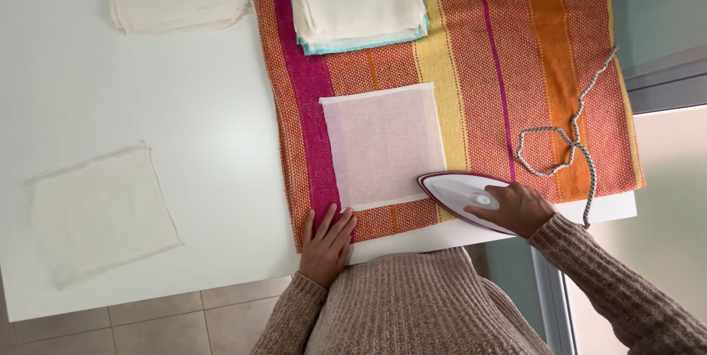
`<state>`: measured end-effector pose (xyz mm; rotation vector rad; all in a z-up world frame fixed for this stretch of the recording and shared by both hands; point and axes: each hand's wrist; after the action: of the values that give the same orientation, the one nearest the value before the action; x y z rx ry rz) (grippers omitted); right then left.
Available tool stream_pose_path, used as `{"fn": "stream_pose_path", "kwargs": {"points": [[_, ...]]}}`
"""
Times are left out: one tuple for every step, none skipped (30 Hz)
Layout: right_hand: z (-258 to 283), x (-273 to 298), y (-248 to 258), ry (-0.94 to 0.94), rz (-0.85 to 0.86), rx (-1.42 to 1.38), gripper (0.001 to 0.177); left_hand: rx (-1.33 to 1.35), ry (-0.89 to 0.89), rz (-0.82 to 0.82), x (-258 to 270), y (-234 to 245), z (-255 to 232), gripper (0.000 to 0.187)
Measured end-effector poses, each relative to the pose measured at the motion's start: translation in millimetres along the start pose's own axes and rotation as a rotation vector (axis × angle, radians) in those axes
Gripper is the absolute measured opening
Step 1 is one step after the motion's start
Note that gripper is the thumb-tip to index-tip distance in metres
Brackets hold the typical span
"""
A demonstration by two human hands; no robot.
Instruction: Ironing small square pieces of white fabric on a table.
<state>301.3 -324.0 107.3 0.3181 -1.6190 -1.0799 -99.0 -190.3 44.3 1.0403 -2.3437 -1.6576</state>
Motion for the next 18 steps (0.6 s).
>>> {"fn": "stream_pose_path", "kwargs": {"points": [[-1,-2,1,0.001,-0.001,-0.001,0.063,-0.001,0.000,0.000,4,1,-3,0.041],[-1,-7,4,0.049,0.081,0.011,0.070,0.006,0.027,0.074,5,1,-4,0.043],[0,-12,7,0.098,0.162,0.022,0.077,0.013,0.055,0.148,6,1,-4,0.047],[-3,-14,5,0.099,0.159,0.021,0.077,0.010,0.054,0.147,3,2,-4,0.047],[-4,-17,3,0.117,0.151,0.038,0.077,0.014,0.057,0.136,1,3,-4,0.046],[-6,-16,-1,0.132,0.150,0.052,0.076,0.022,0.061,0.132,1,5,-6,0.046],[-7,-16,-2,0.131,0.153,0.049,0.076,0.023,0.061,0.136,1,7,-7,0.046],[-8,-18,-2,0.153,0.162,0.047,0.073,0.027,0.064,0.132,0,7,-8,0.046],[-8,-19,-2,0.175,0.170,0.045,0.070,0.031,0.068,0.128,-1,8,-8,0.045],[-5,-20,2,0.177,0.171,0.045,0.070,0.030,0.070,0.129,-1,8,-8,0.045],[-2,-20,5,0.230,0.177,0.129,0.069,0.026,0.073,0.132,-1,8,-9,0.046],[2,-20,9,0.281,0.180,0.211,0.069,0.022,0.073,0.136,-1,7,-8,0.046],[12,-20,6,0.281,0.180,0.210,0.069,0.022,0.072,0.136,0,7,-8,0.046],[22,-21,4,0.287,0.232,0.236,0.072,0.021,0.074,0.137,1,6,-7,0.046],[32,-23,2,0.293,0.285,0.262,0.077,0.021,0.076,0.139,2,6,-7,0.046],[43,-25,-4,0.297,0.289,0.263,0.077,0.020,0.081,0.141,4,4,-7,0.046],[54,-27,-10,0.408,0.213,0.269,0.078,0.040,0.091,0.121,6,3,-6,0.047],[65,-31,-15,0.519,0.133,0.276,0.079,0.056,0.101,0.098,7,2,-5,0.048]]}}
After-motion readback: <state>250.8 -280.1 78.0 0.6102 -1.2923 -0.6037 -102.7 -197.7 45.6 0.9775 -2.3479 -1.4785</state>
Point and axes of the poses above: each hand's wrist, its own x-axis away from the middle knuckle, its own y-axis out of the back of the hand, z = x × y, and after that the axes turned 4 degrees about z, right-handed
